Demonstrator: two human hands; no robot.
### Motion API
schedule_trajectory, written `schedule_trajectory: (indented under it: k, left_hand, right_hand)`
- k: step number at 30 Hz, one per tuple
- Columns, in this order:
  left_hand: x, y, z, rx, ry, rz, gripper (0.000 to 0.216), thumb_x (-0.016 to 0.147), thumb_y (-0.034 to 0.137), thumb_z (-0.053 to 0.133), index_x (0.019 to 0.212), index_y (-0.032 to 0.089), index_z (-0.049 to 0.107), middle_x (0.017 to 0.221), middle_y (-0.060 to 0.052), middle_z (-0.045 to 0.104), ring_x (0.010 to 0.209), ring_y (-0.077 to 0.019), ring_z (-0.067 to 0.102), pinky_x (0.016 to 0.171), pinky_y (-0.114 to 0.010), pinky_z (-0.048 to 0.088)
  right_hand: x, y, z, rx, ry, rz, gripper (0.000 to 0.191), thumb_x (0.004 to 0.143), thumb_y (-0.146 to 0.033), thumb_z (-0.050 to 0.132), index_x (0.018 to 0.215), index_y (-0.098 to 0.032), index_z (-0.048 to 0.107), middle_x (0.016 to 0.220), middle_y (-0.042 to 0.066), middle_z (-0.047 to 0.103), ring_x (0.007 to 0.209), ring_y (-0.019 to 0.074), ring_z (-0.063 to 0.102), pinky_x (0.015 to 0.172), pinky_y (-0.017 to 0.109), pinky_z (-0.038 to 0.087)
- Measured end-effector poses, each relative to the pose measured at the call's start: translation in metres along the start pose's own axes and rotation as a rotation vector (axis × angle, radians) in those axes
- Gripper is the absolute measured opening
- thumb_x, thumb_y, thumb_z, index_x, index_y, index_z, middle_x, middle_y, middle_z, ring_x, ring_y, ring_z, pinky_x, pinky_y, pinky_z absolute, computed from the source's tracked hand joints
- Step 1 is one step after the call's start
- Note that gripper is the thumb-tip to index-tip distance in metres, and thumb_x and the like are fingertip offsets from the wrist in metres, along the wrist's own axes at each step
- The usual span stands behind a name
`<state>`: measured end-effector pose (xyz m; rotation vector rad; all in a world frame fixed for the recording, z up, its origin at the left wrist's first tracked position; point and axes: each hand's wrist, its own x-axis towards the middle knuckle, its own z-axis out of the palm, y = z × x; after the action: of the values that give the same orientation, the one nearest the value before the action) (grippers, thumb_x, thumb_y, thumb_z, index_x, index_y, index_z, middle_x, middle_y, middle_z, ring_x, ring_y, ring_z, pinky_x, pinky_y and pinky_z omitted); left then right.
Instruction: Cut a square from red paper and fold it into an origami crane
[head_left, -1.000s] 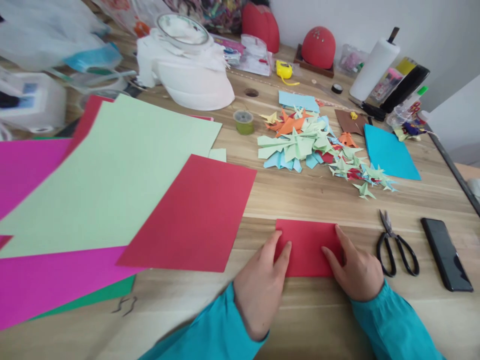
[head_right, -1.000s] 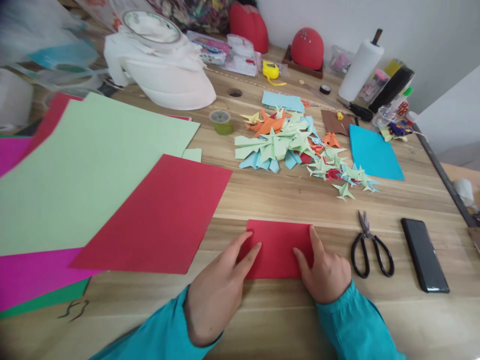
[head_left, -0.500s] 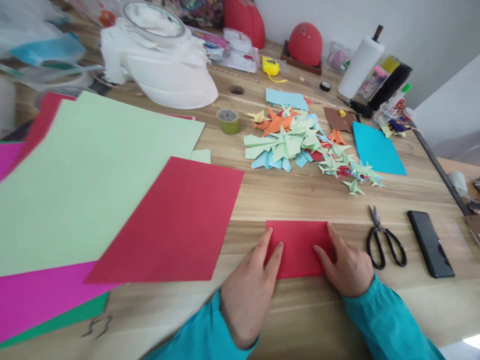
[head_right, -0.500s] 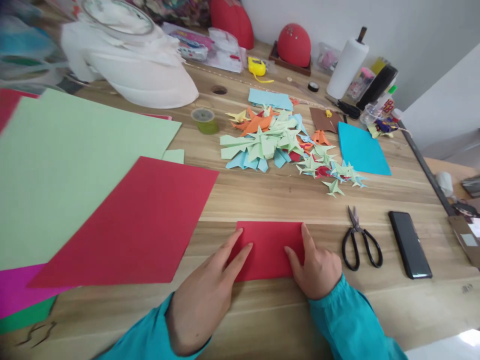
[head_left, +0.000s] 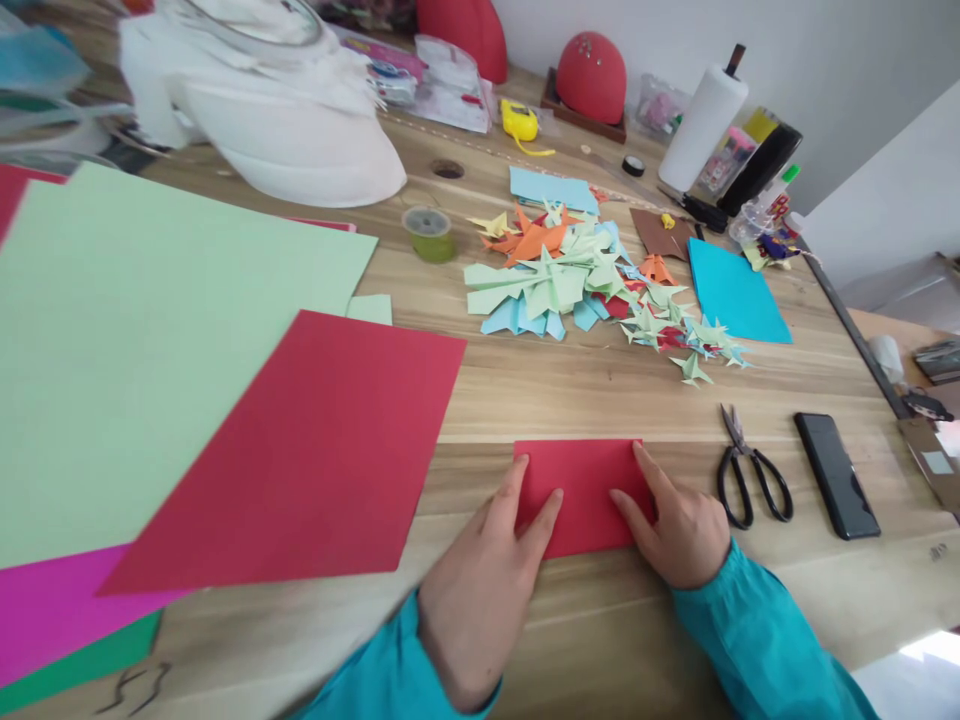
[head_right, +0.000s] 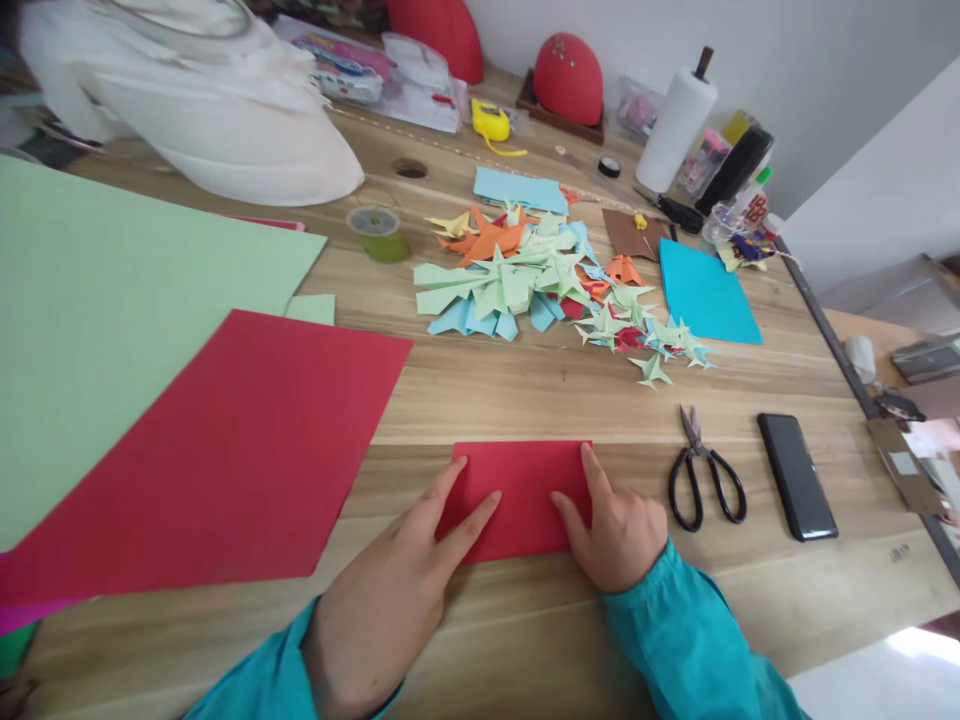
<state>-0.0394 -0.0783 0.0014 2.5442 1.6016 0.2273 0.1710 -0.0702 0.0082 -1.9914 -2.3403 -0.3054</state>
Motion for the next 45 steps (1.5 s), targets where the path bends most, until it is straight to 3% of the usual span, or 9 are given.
schedule_trajectory:
  k: [16, 26, 32, 35, 38, 41, 45]
  left_hand:
    - [-0.005, -0.003, 0.009, -0.058, 0.039, 0.01, 0.055, 0.077, -0.001, 0.036, 0.124, 0.023, 0.054, 0.139, -0.014, 0.044, 0.111, -0.0253, 0.058, 0.085, -0.036, 0.053]
    - [0.0, 0.002, 0.001, -0.043, -0.027, -0.031, 0.057, 0.077, -0.004, 0.034, 0.123, 0.022, 0.056, 0.138, -0.016, 0.045, 0.107, -0.0258, 0.06, 0.077, -0.033, 0.054]
    - [0.004, 0.0, -0.01, 0.024, 0.005, 0.006, 0.05, 0.075, 0.004, 0.043, 0.116, 0.024, 0.063, 0.132, -0.017, 0.05, 0.097, -0.0313, 0.061, 0.067, -0.039, 0.055]
    - [0.004, -0.001, -0.01, 0.03, 0.075, 0.042, 0.046, 0.075, 0.006, 0.046, 0.114, 0.022, 0.065, 0.128, -0.019, 0.054, 0.093, -0.0318, 0.061, 0.072, -0.044, 0.053]
    - [0.005, -0.003, -0.002, 0.018, 0.152, 0.103, 0.042, 0.076, 0.008, 0.046, 0.112, 0.017, 0.065, 0.127, -0.02, 0.054, 0.109, -0.0358, 0.054, 0.081, -0.049, 0.05]
    - [0.006, -0.006, 0.008, 0.004, 0.186, 0.179, 0.041, 0.078, 0.009, 0.044, 0.113, 0.012, 0.064, 0.129, -0.021, 0.053, 0.121, -0.0341, 0.046, 0.093, -0.048, 0.045]
    - [0.009, -0.01, 0.016, 0.06, 0.215, 0.209, 0.042, 0.08, 0.006, 0.039, 0.114, 0.01, 0.063, 0.126, -0.021, 0.055, 0.118, -0.0327, 0.05, 0.093, -0.046, 0.045]
  right_hand:
    - [0.002, -0.002, -0.002, -0.017, -0.025, 0.031, 0.052, 0.085, -0.051, 0.045, 0.124, -0.019, 0.057, 0.061, 0.006, 0.07, 0.048, 0.0171, 0.063, 0.042, 0.023, 0.033]
    - [0.002, -0.003, -0.002, -0.051, -0.037, 0.048, 0.052, 0.084, -0.052, 0.045, 0.124, -0.021, 0.057, 0.062, 0.006, 0.07, 0.05, 0.0176, 0.064, 0.042, 0.023, 0.032]
    - [0.004, -0.006, -0.006, -0.068, -0.059, 0.063, 0.051, 0.084, -0.05, 0.046, 0.124, -0.02, 0.057, 0.065, 0.007, 0.071, 0.052, 0.0177, 0.065, 0.043, 0.023, 0.034]
    - [0.005, -0.007, -0.008, -0.083, -0.085, 0.077, 0.052, 0.084, -0.051, 0.046, 0.125, -0.021, 0.056, 0.066, 0.007, 0.071, 0.054, 0.0185, 0.065, 0.044, 0.024, 0.035]
    - [0.006, -0.009, -0.009, -0.099, -0.1, 0.091, 0.053, 0.084, -0.051, 0.046, 0.126, -0.021, 0.055, 0.067, 0.008, 0.071, 0.056, 0.019, 0.066, 0.046, 0.024, 0.036]
    - [0.007, -0.01, -0.011, -0.092, -0.115, 0.102, 0.052, 0.084, -0.051, 0.047, 0.126, -0.021, 0.055, 0.069, 0.008, 0.072, 0.058, 0.0193, 0.066, 0.048, 0.024, 0.037]
    - [0.008, -0.01, -0.012, -0.076, -0.15, 0.123, 0.052, 0.084, -0.052, 0.046, 0.126, -0.022, 0.054, 0.072, 0.008, 0.073, 0.061, 0.0203, 0.068, 0.05, 0.024, 0.039]
